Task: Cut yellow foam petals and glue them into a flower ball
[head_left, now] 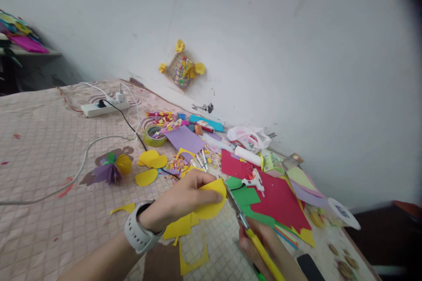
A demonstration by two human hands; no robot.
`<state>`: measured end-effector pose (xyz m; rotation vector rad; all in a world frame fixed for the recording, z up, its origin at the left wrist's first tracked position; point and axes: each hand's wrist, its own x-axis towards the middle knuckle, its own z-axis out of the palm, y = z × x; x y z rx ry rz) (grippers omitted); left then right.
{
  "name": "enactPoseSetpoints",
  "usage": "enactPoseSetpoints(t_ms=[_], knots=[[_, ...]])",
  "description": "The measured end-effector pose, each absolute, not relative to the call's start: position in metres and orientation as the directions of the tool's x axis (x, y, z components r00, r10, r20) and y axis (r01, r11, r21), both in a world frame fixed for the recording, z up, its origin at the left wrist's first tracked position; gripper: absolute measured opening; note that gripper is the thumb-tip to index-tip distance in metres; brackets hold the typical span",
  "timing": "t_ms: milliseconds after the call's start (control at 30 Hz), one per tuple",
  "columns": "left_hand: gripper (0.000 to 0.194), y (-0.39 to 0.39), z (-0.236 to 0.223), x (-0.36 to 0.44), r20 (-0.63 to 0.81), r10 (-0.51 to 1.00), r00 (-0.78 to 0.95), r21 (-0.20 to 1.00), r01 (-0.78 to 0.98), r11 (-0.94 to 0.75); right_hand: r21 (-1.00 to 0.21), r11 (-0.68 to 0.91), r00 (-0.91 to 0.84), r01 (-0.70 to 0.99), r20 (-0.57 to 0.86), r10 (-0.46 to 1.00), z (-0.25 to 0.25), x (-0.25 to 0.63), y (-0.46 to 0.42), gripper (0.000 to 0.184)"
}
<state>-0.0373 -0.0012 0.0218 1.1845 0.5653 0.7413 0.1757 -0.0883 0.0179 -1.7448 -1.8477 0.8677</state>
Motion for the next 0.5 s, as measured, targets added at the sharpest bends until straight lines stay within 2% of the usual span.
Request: enactPoseSetpoints(t_ms=[233, 500], knots=[[0.021, -0.002, 0.021, -0.037, -0.007, 0.768, 0.64, 0.957, -0.219, 0.19, -0.731, 0.04, -0.092, 0.682, -0.031, 0.995, 0.017, 0.175, -0.086, 0.03], [0.02, -0.001, 0.019, -0.037, -0.005, 0.763, 0.646, 0.957, -0.217, 0.19, -0.69, -0.003, -0.12, 0.724, -0.13, 0.984, 0.03, 0.174, -0.085, 0.03]])
